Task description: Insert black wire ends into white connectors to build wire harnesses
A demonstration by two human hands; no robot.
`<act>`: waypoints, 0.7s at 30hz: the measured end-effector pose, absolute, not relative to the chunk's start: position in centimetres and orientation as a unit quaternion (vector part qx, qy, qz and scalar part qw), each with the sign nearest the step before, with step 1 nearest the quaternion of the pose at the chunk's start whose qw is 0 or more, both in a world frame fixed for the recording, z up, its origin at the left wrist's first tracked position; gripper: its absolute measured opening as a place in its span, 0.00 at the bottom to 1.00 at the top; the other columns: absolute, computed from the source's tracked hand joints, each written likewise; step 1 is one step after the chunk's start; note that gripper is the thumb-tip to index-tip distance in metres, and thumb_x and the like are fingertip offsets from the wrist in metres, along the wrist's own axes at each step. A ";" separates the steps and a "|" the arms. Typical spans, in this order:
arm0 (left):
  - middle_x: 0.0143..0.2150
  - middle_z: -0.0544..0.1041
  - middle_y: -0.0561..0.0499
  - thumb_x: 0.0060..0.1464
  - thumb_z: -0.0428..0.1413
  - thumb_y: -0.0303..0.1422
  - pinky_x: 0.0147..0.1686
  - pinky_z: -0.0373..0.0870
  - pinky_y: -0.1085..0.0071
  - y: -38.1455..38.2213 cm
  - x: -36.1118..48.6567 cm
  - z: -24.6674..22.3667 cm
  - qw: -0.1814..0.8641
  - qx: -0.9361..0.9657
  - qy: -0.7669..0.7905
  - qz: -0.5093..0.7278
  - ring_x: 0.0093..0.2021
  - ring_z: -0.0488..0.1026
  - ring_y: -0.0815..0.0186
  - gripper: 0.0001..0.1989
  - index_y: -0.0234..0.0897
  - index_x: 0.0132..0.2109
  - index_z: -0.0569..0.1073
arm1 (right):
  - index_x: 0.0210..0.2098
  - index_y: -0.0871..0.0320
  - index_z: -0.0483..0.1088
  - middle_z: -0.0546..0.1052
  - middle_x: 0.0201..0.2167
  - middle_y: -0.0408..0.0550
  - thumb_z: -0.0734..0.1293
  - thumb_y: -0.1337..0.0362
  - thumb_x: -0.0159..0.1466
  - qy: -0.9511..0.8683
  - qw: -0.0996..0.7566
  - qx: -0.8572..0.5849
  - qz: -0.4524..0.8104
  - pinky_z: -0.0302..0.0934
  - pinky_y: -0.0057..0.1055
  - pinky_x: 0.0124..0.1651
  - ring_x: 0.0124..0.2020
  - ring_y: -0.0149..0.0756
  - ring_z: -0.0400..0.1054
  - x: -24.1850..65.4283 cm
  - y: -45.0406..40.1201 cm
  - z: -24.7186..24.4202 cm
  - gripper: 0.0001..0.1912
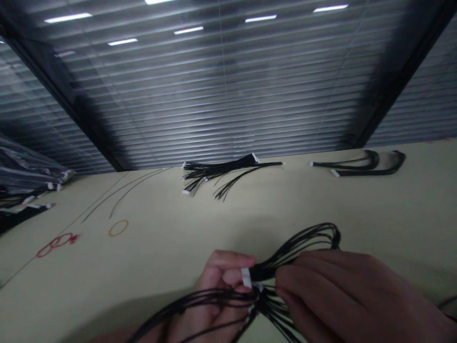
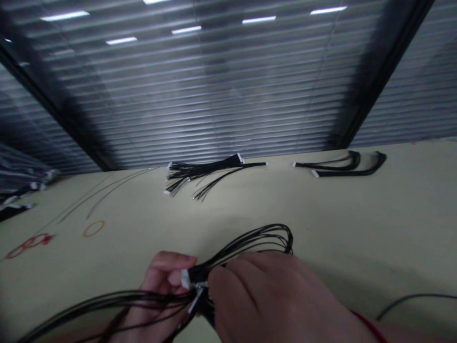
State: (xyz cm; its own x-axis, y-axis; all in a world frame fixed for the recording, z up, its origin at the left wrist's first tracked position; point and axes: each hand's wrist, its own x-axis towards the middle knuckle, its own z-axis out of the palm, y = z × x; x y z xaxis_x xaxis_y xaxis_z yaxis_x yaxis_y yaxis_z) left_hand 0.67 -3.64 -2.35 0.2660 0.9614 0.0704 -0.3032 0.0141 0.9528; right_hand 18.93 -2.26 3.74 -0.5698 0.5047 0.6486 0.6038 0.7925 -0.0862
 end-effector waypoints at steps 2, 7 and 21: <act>0.29 0.73 0.56 0.52 0.56 0.33 0.27 0.60 0.70 -3.7 0.6 -2.4 0.627 0.492 0.333 0.503 0.27 0.63 0.66 0.14 0.61 0.43 0.72 | 0.31 0.58 0.68 0.75 0.25 0.42 0.46 0.65 0.71 -0.882 0.344 -0.313 -0.072 0.49 0.31 0.21 0.18 0.27 0.61 18.9 -2.2 3.7 0.23; 0.27 0.71 0.55 0.53 0.56 0.33 0.25 0.58 0.72 -3.8 0.6 -2.5 0.627 0.499 0.322 0.504 0.25 0.61 0.68 0.13 0.61 0.44 0.73 | 0.30 0.58 0.68 0.75 0.24 0.41 0.47 0.67 0.71 -0.892 0.330 -0.299 -0.082 0.49 0.32 0.22 0.19 0.29 0.62 18.8 -2.1 3.4 0.22; 0.32 0.76 0.54 0.51 0.58 0.32 0.30 0.60 0.66 -3.9 0.9 -1.4 0.655 0.463 0.335 0.495 0.30 0.68 0.63 0.13 0.60 0.41 0.74 | 0.31 0.58 0.69 0.73 0.22 0.41 0.47 0.67 0.70 -0.901 0.314 -0.293 -0.070 0.50 0.31 0.22 0.19 0.30 0.61 18.7 -2.1 3.3 0.22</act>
